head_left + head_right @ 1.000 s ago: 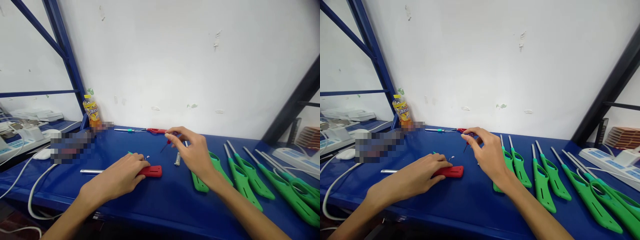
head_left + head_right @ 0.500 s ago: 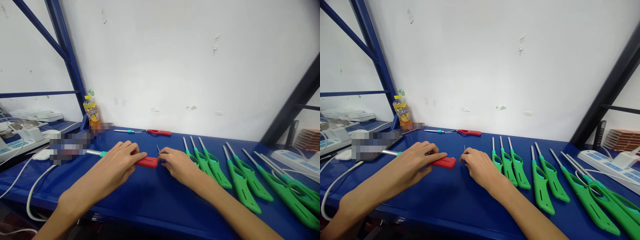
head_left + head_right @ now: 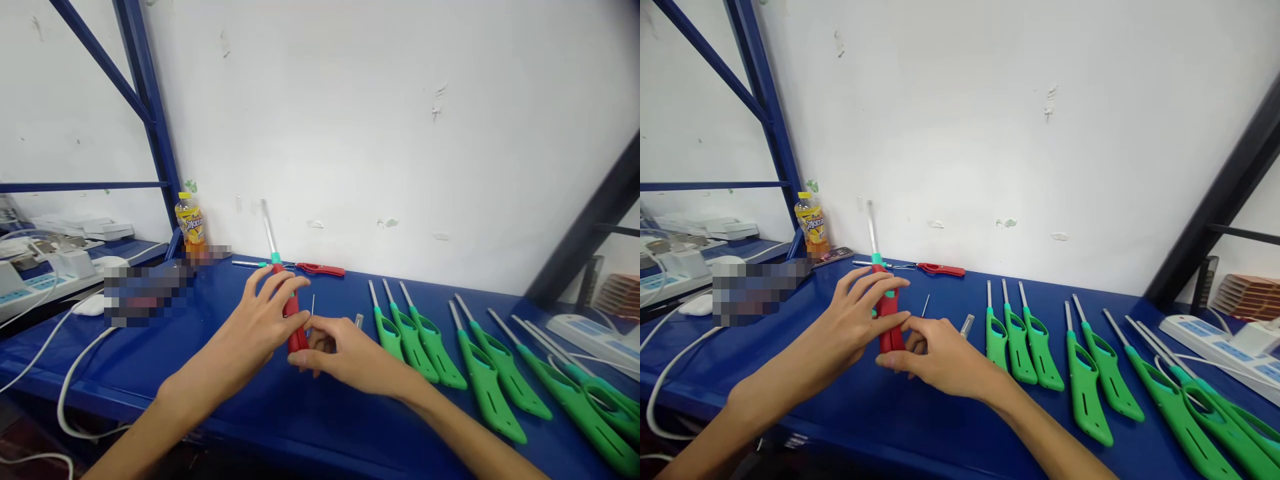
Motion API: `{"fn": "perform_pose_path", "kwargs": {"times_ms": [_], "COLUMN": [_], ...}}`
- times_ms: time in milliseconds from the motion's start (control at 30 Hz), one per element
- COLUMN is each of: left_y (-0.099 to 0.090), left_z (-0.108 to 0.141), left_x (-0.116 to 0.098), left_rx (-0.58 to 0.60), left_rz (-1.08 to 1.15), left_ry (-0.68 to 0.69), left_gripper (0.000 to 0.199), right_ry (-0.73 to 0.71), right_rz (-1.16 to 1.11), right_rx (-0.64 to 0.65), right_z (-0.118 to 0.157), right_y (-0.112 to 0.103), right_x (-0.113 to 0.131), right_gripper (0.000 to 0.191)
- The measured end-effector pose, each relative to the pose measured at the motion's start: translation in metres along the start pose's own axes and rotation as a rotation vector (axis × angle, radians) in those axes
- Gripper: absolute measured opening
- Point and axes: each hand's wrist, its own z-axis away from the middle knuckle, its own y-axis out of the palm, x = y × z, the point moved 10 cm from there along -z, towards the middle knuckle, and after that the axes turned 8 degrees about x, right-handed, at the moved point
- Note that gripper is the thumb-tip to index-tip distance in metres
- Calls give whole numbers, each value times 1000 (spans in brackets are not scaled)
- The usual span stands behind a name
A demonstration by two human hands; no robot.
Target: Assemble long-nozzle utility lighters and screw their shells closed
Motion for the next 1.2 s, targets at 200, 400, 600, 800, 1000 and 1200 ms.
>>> {"fn": "perform_pose_path", "kwargs": {"times_ms": [200, 400, 600, 800, 1000, 1200], "left_y": [1, 34, 51, 58, 51, 37], "left_z": [6, 4, -2, -3, -2, -4], "left_x": [29, 27, -1, -4, 0, -11], "left_rx": [-208, -35, 161, 160, 99, -2], "left_rz": [488, 1277, 1713, 1818, 1642, 1591], "left_ry": [-339, -541, -414, -477, -503, -336], "left_gripper": [58, 52, 94, 118, 89, 67], "right_ry": [-57, -63, -87, -72, -85, -160], "right_rz": [-264, -261, -380, -473, -498, -529], "right_rx": [38, 66, 90, 36, 39, 153], "right_z": [1, 0, -5, -11, -4, 0], "right_y": [2, 1, 1, -7, -7, 2], "right_x": [5, 2, -4, -18, -7, 0], "right_gripper": [26, 33, 36, 43, 54, 63]}}
